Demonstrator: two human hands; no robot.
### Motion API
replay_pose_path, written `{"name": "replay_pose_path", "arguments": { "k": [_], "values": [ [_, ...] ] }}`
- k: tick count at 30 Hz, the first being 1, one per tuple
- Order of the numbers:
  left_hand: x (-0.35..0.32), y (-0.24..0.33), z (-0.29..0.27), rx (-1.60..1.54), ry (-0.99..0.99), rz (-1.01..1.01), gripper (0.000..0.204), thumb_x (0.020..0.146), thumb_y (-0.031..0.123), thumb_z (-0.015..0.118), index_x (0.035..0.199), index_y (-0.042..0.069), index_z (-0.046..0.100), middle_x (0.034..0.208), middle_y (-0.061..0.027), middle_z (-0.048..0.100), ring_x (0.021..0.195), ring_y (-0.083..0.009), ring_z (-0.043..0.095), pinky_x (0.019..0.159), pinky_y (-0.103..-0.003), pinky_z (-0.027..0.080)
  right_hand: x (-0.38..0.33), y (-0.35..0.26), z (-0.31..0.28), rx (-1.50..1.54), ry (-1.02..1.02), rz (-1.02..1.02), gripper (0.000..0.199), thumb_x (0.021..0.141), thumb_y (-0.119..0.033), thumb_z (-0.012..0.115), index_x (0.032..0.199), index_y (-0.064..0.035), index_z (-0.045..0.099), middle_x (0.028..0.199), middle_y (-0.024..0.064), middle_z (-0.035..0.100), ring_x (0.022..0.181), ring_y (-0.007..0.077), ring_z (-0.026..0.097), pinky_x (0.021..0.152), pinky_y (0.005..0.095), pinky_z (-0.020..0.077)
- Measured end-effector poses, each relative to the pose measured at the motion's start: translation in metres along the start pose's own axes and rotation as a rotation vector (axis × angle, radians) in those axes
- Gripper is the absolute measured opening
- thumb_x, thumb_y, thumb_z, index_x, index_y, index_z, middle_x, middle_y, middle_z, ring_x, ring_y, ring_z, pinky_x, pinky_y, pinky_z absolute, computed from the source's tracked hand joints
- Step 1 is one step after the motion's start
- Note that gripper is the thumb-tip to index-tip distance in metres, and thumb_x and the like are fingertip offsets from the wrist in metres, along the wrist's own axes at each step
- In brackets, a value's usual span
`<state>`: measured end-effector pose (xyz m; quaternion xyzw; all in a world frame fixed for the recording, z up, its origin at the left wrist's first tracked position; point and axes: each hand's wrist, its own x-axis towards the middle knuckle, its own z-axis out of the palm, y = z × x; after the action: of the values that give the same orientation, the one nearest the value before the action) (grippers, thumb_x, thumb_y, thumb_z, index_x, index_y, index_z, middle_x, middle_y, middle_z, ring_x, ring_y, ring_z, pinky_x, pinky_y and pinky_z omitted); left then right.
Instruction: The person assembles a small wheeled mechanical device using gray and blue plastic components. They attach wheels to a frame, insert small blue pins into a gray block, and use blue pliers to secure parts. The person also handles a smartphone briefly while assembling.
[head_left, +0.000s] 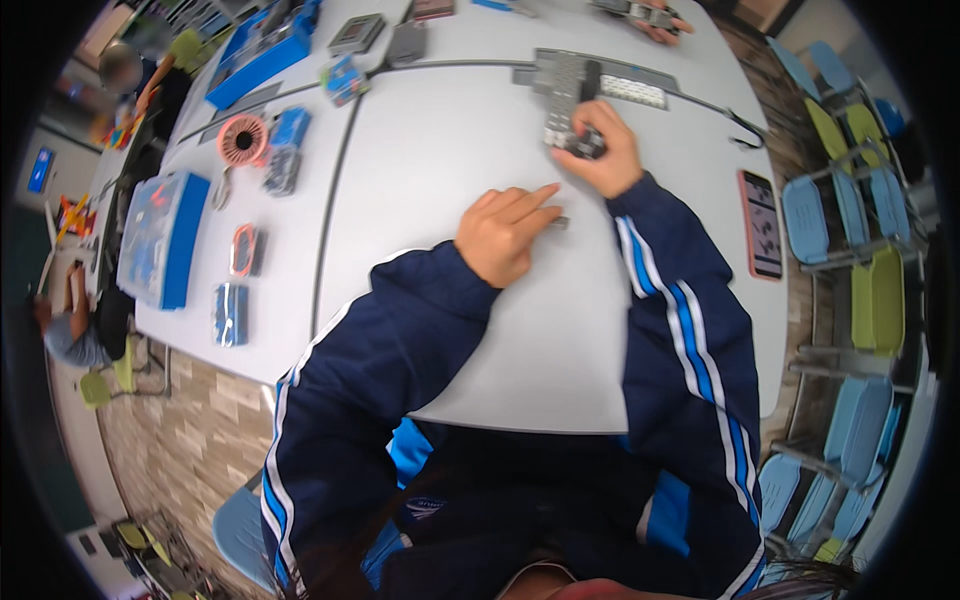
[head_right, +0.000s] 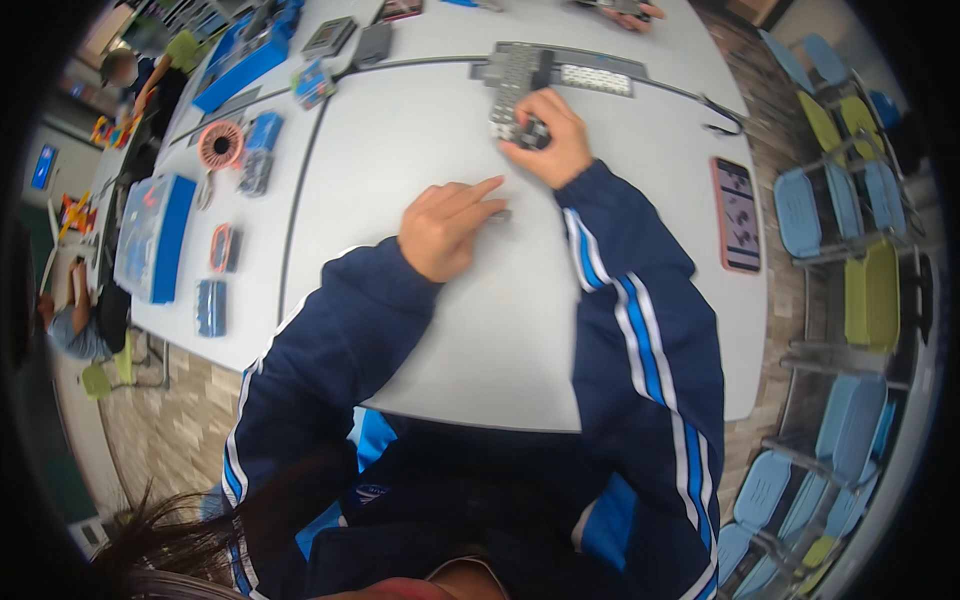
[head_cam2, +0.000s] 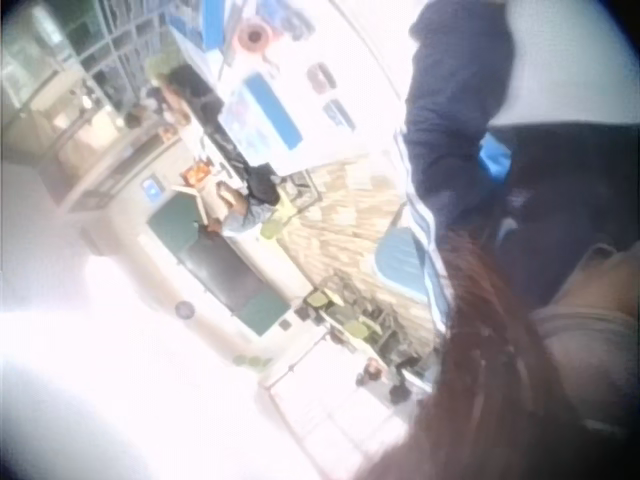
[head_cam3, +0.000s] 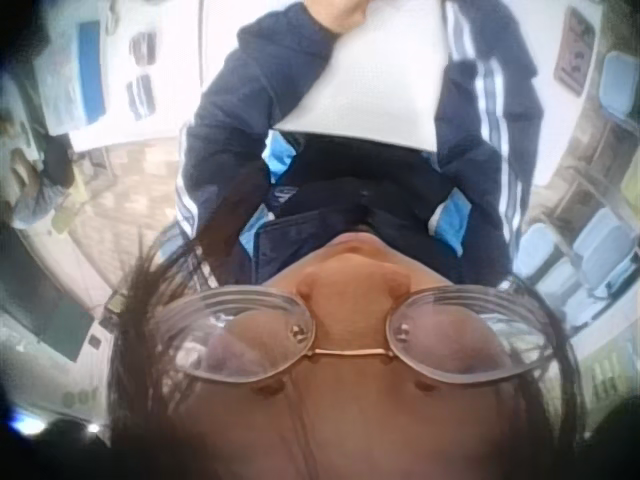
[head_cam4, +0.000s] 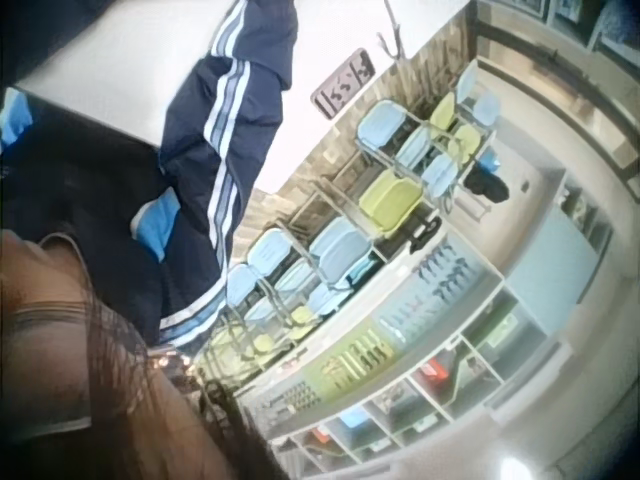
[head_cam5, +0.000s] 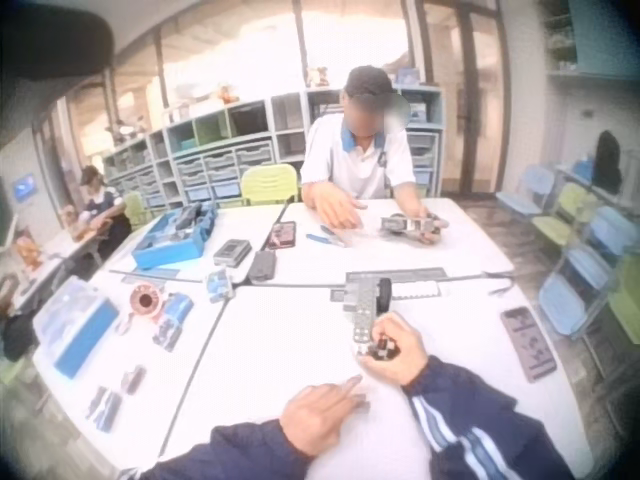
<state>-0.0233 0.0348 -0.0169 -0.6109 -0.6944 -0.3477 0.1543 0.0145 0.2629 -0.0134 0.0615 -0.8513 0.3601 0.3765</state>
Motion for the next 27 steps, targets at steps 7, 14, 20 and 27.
{"name": "replay_pose_path", "arguments": {
  "k": [7, 14, 20, 27],
  "values": [
    [0.002, -0.001, 0.005, 0.001, -0.126, -0.048, 0.038, 0.075, -0.005, 0.066, 0.111, 0.006, 0.069, 0.128, -0.0077, 0.065, 0.103, -0.0247, 0.061, 0.084, -0.037, 0.046, 0.010, 0.017, 0.004, -0.125, -0.060, 0.065, 0.040, 0.066, -0.016, 0.087, 0.095, -0.0087, 0.060, 0.105, 0.0066, 0.054, 0.102, 0.0247, 0.053, 0.090, 0.0358, 0.0464],
    [0.000, -0.003, 0.005, -0.024, -0.168, -0.064, 0.035, 0.079, -0.001, 0.068, 0.113, 0.006, 0.069, 0.128, -0.0079, 0.064, 0.107, -0.0258, 0.058, 0.087, -0.038, 0.044, -0.010, 0.001, -0.010, -0.243, 0.116, 0.091, 0.055, 0.066, -0.026, 0.090, 0.115, -0.0153, 0.066, 0.124, 0.0156, 0.050, 0.116, 0.0307, 0.049, 0.098, 0.0457, 0.0463],
    [0.000, -0.004, 0.004, -0.061, -0.159, -0.052, 0.035, 0.083, 0.000, 0.065, 0.118, 0.006, 0.068, 0.129, -0.0093, 0.064, 0.107, -0.0286, 0.059, 0.091, -0.040, 0.045, -0.088, -0.039, -0.123, -0.654, 0.142, -0.154, 0.034, 0.072, -0.011, 0.084, 0.103, -0.0084, 0.071, 0.124, 0.0161, 0.057, 0.107, 0.0336, 0.059, 0.101, 0.0450, 0.0455],
    [0.001, -0.002, 0.000, -0.050, -0.208, -0.076, 0.036, 0.083, 0.000, 0.063, 0.118, 0.004, 0.067, 0.130, -0.0089, 0.064, 0.109, -0.0286, 0.058, 0.093, -0.038, 0.042, -0.183, -0.013, -0.260, -0.677, 0.493, 0.330, 0.020, 0.084, -0.015, 0.076, 0.102, -0.0065, 0.075, 0.126, 0.0143, 0.057, 0.121, 0.0291, 0.054, 0.104, 0.0399, 0.0407]
  ]
}}
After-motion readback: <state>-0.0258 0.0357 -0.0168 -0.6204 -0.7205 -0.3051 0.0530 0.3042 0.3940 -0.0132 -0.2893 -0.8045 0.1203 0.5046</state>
